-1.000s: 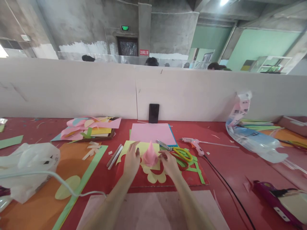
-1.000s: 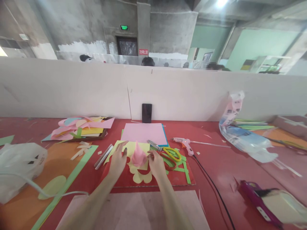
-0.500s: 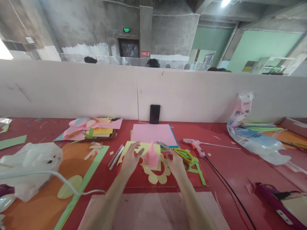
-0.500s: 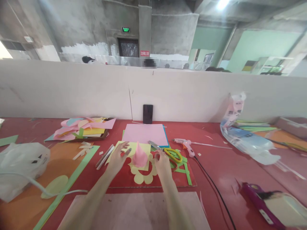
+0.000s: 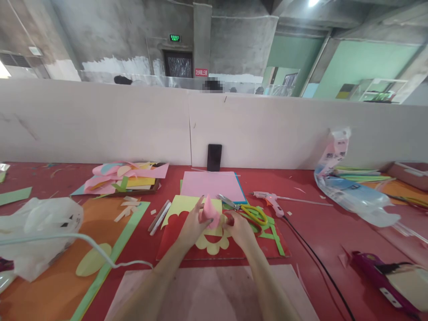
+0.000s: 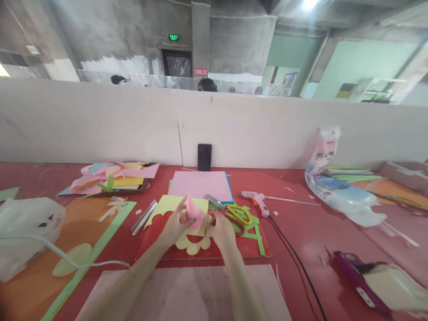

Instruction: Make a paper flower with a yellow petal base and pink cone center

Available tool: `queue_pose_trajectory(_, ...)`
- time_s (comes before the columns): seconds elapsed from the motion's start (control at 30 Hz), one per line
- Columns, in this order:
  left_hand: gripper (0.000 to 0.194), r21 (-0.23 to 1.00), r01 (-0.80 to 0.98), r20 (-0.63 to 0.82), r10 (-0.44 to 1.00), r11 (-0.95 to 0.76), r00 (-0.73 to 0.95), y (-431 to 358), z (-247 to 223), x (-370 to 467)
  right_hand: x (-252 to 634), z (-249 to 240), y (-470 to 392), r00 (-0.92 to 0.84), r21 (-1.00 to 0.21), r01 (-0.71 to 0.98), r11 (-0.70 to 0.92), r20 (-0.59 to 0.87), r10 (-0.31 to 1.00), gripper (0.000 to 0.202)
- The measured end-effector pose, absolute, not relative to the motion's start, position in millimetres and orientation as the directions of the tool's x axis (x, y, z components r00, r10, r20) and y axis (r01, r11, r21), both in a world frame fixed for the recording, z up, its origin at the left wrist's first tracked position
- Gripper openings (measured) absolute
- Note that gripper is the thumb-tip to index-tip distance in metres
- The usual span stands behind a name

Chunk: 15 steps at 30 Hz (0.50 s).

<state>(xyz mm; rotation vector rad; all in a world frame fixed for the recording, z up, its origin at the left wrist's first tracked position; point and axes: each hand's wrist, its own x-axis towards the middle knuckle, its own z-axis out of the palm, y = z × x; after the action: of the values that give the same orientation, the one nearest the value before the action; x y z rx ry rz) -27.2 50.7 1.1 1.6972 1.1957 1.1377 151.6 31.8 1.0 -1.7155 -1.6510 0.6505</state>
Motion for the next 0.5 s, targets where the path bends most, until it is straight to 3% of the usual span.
queue_pose_trajectory(0.27,0.063,0.937,0.134,0.326,0.945,-0.322,-0.009,54.0,2.9,-29.0,149.1,-0.9,35.1,0.039,-0.873,0.485,0.046,0.075,0.996,0.034)
queue_pose_trajectory(0.5,0.060,0.946,0.063,0.324,0.907,-0.319,-0.268,59.1,6.8,-36.7,152.5,-0.4,39.1,0.000,-0.958,0.276,0.074,0.077,0.997,0.037)
